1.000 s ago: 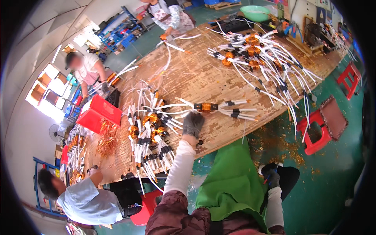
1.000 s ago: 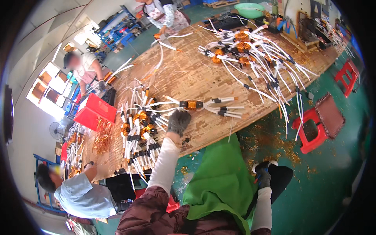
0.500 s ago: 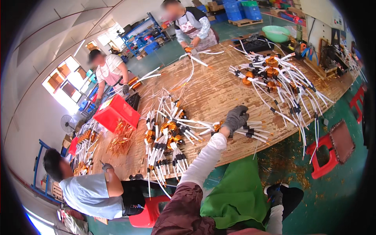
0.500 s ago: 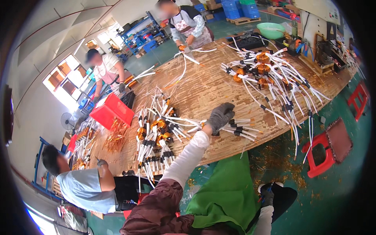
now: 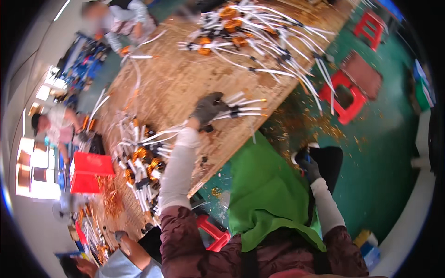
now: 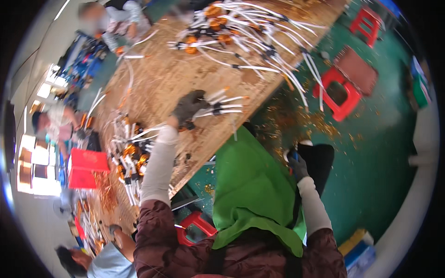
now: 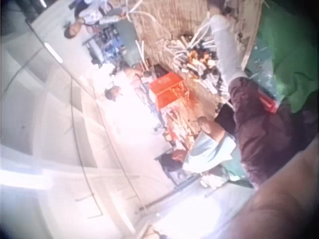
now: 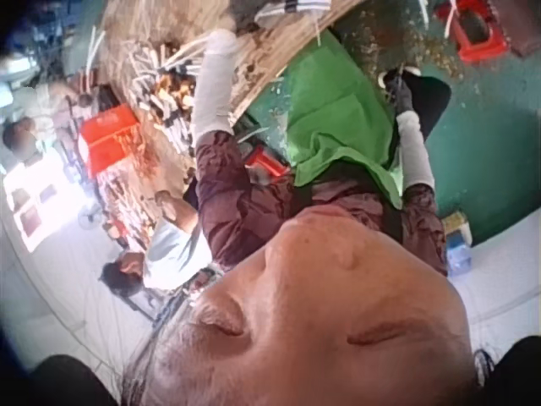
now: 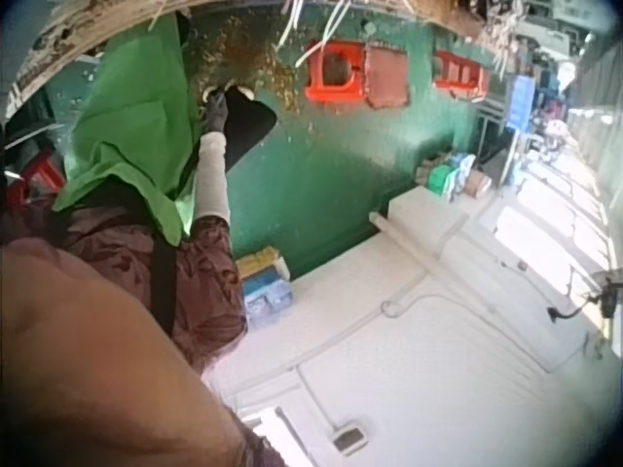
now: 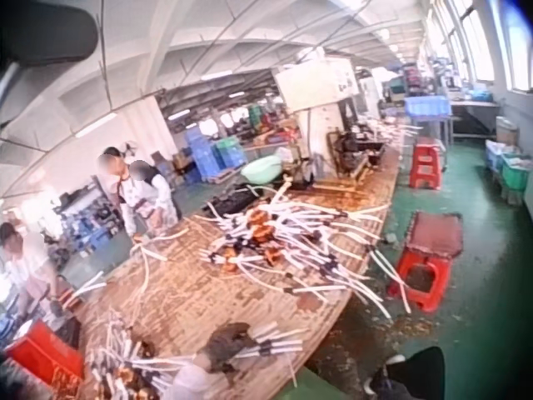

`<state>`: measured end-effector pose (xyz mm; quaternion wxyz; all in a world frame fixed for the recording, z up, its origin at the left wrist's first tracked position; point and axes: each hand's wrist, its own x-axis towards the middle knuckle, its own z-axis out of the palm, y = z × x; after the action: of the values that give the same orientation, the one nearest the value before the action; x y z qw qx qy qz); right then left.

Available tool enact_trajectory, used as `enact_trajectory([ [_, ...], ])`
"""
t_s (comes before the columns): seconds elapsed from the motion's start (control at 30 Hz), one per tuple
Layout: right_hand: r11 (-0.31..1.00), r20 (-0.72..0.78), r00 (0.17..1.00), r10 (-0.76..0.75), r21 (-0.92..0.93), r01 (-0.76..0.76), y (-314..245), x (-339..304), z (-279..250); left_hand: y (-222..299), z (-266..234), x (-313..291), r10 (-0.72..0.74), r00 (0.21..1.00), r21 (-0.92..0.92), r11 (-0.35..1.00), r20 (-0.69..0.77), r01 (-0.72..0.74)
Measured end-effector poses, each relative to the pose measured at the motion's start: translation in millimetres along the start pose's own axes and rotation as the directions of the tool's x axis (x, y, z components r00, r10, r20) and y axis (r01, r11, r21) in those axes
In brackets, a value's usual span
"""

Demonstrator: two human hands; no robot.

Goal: Trimming and processing the wiring of electrical transformer components using hand cutters.

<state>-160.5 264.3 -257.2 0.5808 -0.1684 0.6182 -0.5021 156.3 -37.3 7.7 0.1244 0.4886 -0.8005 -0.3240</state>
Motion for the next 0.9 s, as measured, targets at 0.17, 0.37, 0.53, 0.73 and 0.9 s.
enact_trajectory([
  [0.17,0.991,-0.143,0.988,-0.056,0.113,0.072,-25.5,-22.2,5.6,-4.4,12.9,3.4,0.241,0.951,0.008,0.97,-0.194,-0.244],
  [0.37,0.996,-0.134,0.988,-0.083,0.012,0.085,-31.4,-37.8,-1.8,23.9,34.5,8.0,0.383,0.91,0.199,0.915,-0.16,-0.35],
  [0.53,0.987,-0.067,0.993,-0.101,-0.131,0.091,-34.9,-43.2,13.6,25.7,49.9,9.7,0.342,0.933,0.683,0.708,-0.11,-0.179],
  [0.73,0.988,-0.101,0.984,-0.144,-0.071,0.138,-31.7,-49.6,11.9,48.2,55.4,19.9,0.231,0.971,0.64,0.755,-0.055,-0.143],
  [0.9,0.979,-0.015,0.981,-0.195,0.05,0.196,-51.7,-29.4,25.7,75.4,70.0,19.6,0.289,0.957,0.562,0.793,-0.01,-0.234],
])
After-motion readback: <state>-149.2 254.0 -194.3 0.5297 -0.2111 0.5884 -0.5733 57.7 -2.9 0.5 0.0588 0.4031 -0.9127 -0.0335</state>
